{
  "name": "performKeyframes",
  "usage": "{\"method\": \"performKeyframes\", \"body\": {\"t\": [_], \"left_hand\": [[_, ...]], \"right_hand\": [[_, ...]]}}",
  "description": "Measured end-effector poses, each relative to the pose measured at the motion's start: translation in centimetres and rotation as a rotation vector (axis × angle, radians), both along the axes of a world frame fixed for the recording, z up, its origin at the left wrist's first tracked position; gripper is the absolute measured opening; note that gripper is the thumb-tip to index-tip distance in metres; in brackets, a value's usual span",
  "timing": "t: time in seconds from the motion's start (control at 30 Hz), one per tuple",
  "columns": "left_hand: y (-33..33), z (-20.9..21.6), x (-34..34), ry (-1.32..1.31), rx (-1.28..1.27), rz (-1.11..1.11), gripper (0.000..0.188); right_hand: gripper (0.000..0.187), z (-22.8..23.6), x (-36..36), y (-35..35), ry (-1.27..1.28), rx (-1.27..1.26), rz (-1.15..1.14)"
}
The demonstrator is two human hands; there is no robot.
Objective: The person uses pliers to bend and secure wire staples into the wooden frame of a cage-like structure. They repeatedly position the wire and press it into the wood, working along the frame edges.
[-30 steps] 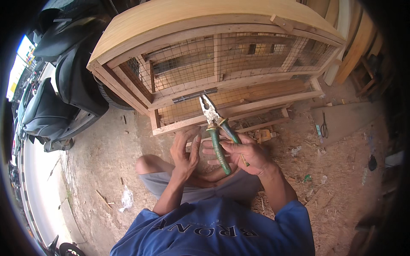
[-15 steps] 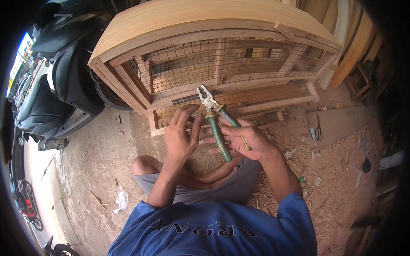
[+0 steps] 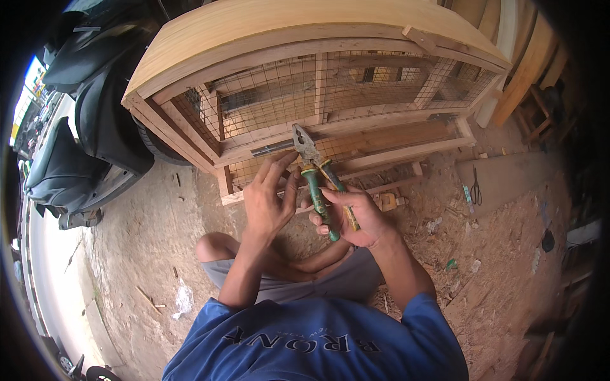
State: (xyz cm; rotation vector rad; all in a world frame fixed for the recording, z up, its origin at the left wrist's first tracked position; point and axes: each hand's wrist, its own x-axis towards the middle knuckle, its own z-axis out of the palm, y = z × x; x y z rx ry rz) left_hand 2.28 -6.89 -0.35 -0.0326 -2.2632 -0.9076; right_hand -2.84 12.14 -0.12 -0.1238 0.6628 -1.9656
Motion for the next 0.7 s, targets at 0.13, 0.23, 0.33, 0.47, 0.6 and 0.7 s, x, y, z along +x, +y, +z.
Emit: {"method": "performKeyframes", "body": {"t": [0.13, 0.23, 0.33, 0.47, 0.6, 0.7], "left_hand": [[-0.6, 0.0, -0.8, 0.083, -0.127, -0.033, 0.039], [-1.1, -0.1, -1.6, 0.165, -0.254, -0.054, 0.047], [-1.3, -0.4, -2.0, 0.197, -0.294, -0.066, 0.050], [-1.3, -0.7, -2.0, 0.202, -0.291, -0.067, 0.047], [-1.4, -0.6, -1.7, 0.178, -0.279, -0.081, 0.043], [-1.3, -0.4, -1.6, 0.201, -0.277, -0.111, 0.043]], "right_hand": [[0.030, 0.0, 0.4, -0.5, -0.042, -0.057, -0.006], [0.026, 0.3, 0.9, -0.9, -0.004, -0.018, -0.027], [0.023, 0.5, 1.5, -1.1, 0.021, 0.056, -0.050], [0.028, 0.5, 1.5, -1.3, 0.092, 0.090, -0.067], [0.037, 1.0, 1.5, -1.0, 0.222, 0.197, -0.135], [0.038, 1.8, 1.6, -0.2, 0.289, 0.265, -0.166]]}}
